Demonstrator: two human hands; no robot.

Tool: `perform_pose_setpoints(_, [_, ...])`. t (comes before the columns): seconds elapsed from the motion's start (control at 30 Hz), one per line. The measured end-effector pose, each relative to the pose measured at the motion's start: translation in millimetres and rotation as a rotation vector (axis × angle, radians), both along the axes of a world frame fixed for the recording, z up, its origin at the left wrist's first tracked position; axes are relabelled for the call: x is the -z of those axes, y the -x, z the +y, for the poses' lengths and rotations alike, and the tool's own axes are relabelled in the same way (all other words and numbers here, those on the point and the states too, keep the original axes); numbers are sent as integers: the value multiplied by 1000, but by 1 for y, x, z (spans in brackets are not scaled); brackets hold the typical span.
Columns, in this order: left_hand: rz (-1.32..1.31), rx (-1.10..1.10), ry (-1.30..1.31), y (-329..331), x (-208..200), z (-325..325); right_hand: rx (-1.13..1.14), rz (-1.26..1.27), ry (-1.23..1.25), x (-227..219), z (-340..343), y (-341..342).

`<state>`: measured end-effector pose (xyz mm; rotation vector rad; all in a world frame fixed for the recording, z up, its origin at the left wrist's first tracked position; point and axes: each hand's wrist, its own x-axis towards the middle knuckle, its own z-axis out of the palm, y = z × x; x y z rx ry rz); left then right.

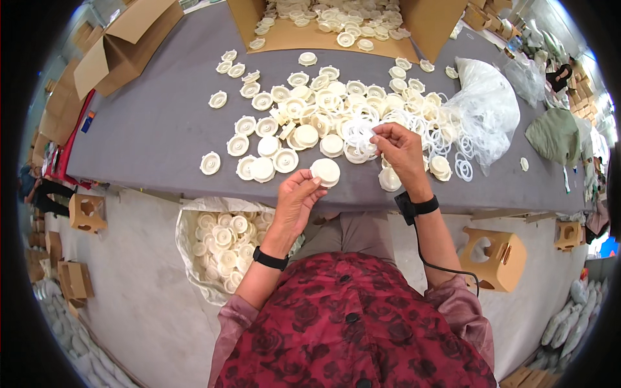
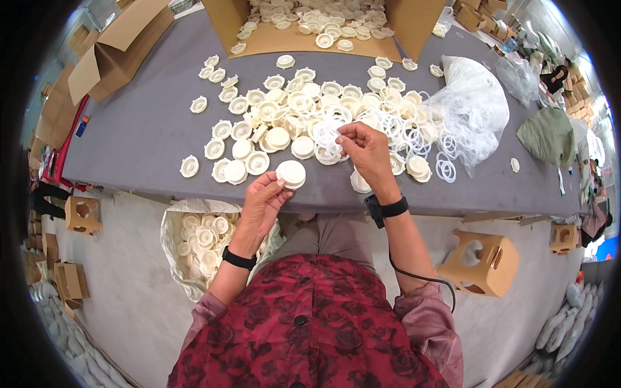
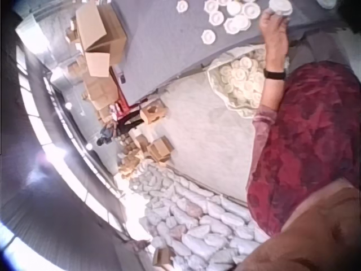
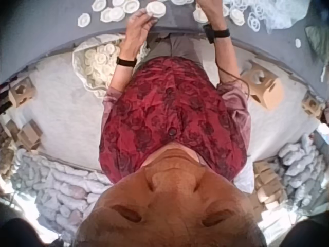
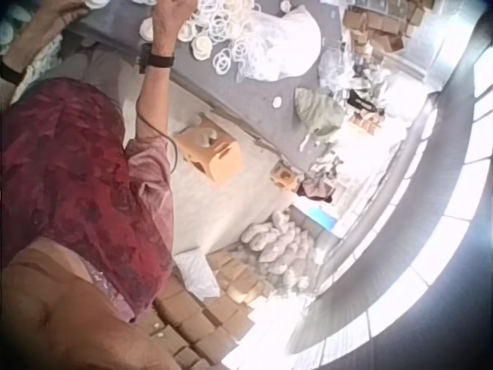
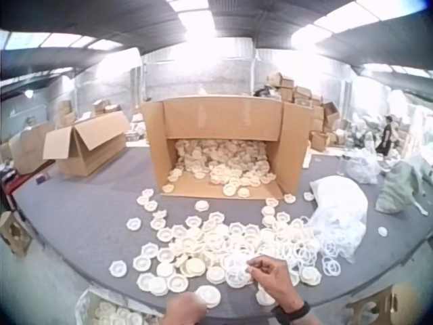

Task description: Assembling circular plastic parts by snapping rings onto caps.

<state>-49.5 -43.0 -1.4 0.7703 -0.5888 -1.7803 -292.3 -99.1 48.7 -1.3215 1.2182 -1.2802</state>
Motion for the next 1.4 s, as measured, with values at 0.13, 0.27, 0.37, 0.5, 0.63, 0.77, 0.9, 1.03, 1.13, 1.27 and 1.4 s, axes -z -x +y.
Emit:
perform_pose_setpoints(0.13, [51, -13, -27, 11, 2, 7, 173, 439, 340, -1, 31, -30])
perform_pose_setpoints(0.27, [78, -33, -1, 21, 7, 11, 129, 575, 643, 10, 56, -60])
perform_pose_setpoints(0.37, [85, -54, 3, 23, 5, 14, 72, 569, 663, 19, 69, -69])
perform_pose_setpoints(0.5, [107, -74, 16, 24, 7, 16, 66, 622, 711, 29, 73, -70])
perform_pose_setpoints(0.63, [171, -59, -14, 25, 3, 19, 41, 661, 755, 30, 75, -68])
perform_pose_setpoints(0.77, [30, -71, 6, 25, 5, 21, 4, 726, 821, 29, 78, -66])
perform_pose_setpoints(0.9, [1, -70, -39, 26, -1, 23, 12, 731, 837, 33, 80, -66])
perform_pose_setpoints(1.03, [17, -48, -29, 23, 8, 24, 48, 619, 788, 40, 85, -66])
perform_pose_setpoints(1.13, [54, -60, 5, 26, 10, 22, 154, 428, 602, 43, 93, -69])
perform_pose_setpoints(1.27, [108, -33, 46, 31, 15, 24, 210, 232, 410, 40, 93, -72])
perform_pose_setpoints(1.4, [128, -51, 98, 34, 20, 27, 171, -107, 178, 40, 91, -76])
